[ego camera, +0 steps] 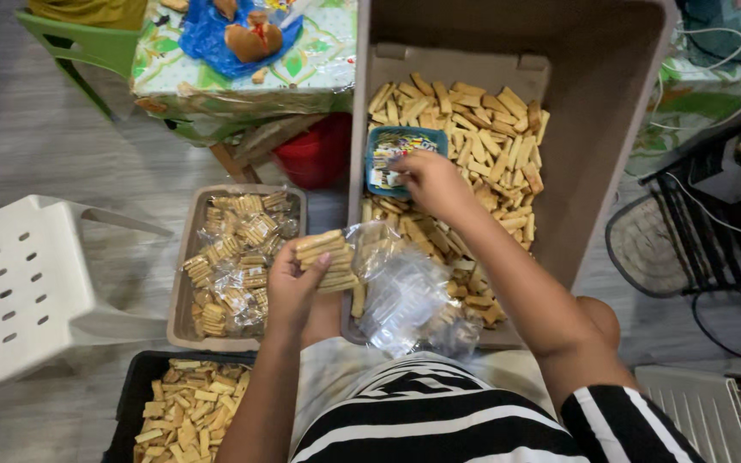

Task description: The person sits on the floor and packs rectangular biscuits from a large bin into small clear plastic bags. They repeatedly pick up biscuits, place them into bags, and set the filled bags aside in a nearby container.

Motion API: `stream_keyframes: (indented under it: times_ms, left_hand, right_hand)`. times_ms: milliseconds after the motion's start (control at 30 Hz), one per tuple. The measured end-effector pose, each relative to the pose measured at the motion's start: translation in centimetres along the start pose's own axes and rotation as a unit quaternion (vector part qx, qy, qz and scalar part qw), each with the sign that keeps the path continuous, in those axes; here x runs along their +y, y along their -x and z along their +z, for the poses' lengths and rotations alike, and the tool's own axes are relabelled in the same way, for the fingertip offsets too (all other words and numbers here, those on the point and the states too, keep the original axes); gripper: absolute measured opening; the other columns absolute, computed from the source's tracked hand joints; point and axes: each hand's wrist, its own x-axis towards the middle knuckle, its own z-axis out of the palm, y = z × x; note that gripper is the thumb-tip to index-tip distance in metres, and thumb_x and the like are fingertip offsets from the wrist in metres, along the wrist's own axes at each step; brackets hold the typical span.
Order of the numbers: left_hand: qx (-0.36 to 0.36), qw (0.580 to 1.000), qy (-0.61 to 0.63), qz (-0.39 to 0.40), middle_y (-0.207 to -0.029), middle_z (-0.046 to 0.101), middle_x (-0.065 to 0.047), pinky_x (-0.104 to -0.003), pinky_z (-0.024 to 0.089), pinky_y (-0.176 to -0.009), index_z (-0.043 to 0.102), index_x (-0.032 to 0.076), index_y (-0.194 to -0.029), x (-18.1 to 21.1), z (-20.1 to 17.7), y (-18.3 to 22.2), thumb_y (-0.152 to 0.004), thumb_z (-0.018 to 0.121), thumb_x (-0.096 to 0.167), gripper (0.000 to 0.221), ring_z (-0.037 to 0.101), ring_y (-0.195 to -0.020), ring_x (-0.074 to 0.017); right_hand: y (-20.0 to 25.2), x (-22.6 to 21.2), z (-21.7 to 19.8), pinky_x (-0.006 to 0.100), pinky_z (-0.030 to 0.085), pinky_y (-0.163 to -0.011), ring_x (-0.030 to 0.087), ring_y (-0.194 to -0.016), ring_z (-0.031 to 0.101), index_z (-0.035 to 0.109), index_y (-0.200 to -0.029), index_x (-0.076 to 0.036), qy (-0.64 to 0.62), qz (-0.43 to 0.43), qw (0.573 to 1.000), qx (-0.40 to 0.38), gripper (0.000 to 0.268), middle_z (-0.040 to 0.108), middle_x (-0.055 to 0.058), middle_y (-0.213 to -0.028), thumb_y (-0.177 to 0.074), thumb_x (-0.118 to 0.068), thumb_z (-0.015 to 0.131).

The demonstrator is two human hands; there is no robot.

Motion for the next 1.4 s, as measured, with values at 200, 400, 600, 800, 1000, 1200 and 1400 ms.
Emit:
stream_keyframes:
  times_ms: [200,400,600,800,1000,1200,1400]
  left_hand:
    - [-0.002,1.0,-0.007,-0.004,-0.111,0.072,-0.01,-0.031,0.06,-0.088,0.063,0.0,-0.121,-0.7,-0.7,0.3,-0.092,0.074,0.006,0.032,0.07,-0.099,-0.0152]
    - [0.008,0.994,-0.102,0.033,-0.105,0.074,-0.008,-0.028,0.059,-0.084,0.069,-0.001,-0.115,1.2,0.7,0.7,-0.09,0.077,0.008,0.028,0.07,-0.093,-0.0121]
    - [0.011,0.979,-0.204,0.019,-0.095,0.077,-0.006,-0.026,0.059,-0.075,0.073,-0.001,-0.111,3.3,2.1,1.4,-0.089,0.079,0.012,0.027,0.071,-0.083,-0.0107]
    - [0.014,0.998,-0.062,0.016,-0.107,0.074,-0.006,-0.026,0.059,-0.083,0.06,0.004,-0.124,4.1,3.1,1.1,-0.091,0.072,0.01,0.036,0.071,-0.095,-0.0113]
    - [0.012,0.99,-0.131,-0.042,-0.109,0.073,-0.006,-0.03,0.059,-0.085,0.064,0.002,-0.129,2.5,4.2,0.9,-0.094,0.066,0.014,0.037,0.07,-0.097,-0.0152]
    - [-0.16,0.972,0.102,-0.137,-0.105,0.072,-0.008,-0.031,0.055,-0.087,0.074,-0.002,-0.11,-2.9,7.5,-0.5,-0.101,0.066,0.022,0.027,0.066,-0.096,-0.0173]
    - [-0.117,0.984,-0.115,0.075,-0.103,0.069,-0.006,-0.025,0.047,-0.093,0.076,-0.002,-0.094,-2.7,9.5,-0.3,-0.098,0.075,0.016,0.019,0.061,-0.099,-0.0121]
  right_hand:
    - [-3.4,0.0,3.6,0.048,0.055,-0.079,0.038,-0.088,0.069,0.077,-0.09,-0.009,0.186,0.116,0.961,-0.17,0.02,0.072,0.018,-0.094,-0.084,-0.029,0.074]
    - [-3.7,0.4,4.1,0.05,0.055,-0.08,0.037,-0.088,0.069,0.079,-0.084,-0.014,0.236,0.076,0.953,-0.171,0.022,0.073,0.016,-0.09,-0.084,-0.034,0.071]
    - [-4.0,0.7,3.9,0.048,0.054,-0.087,0.035,-0.094,0.069,0.08,-0.087,-0.015,0.244,0.102,0.938,-0.225,0.024,0.074,0.015,-0.093,-0.087,-0.036,0.07]
    - [-2.8,1.1,1.7,0.044,0.054,-0.089,0.033,-0.099,0.067,0.08,-0.099,-0.009,0.058,0.067,0.996,-0.029,0.019,0.074,0.014,-0.105,-0.088,-0.019,0.068]
    - [2.4,-1.6,-2.3,0.037,0.055,-0.091,0.024,-0.099,0.068,0.072,-0.105,-0.013,-0.116,-0.069,0.984,0.117,0.01,0.071,0.007,-0.103,-0.105,-0.009,0.062]
    - [7.5,-6.4,-5.5,0.039,0.038,-0.078,0.021,-0.092,0.052,0.081,-0.099,-0.023,0.089,-0.331,0.931,0.128,0.014,0.064,-0.001,-0.105,-0.086,-0.018,0.083]
    - [11.4,-9.1,-8.0,0.044,0.036,-0.107,0.027,-0.123,0.047,0.079,-0.101,-0.02,0.006,-0.028,0.992,0.122,0.024,0.061,0.008,-0.129,-0.078,-0.017,0.084]
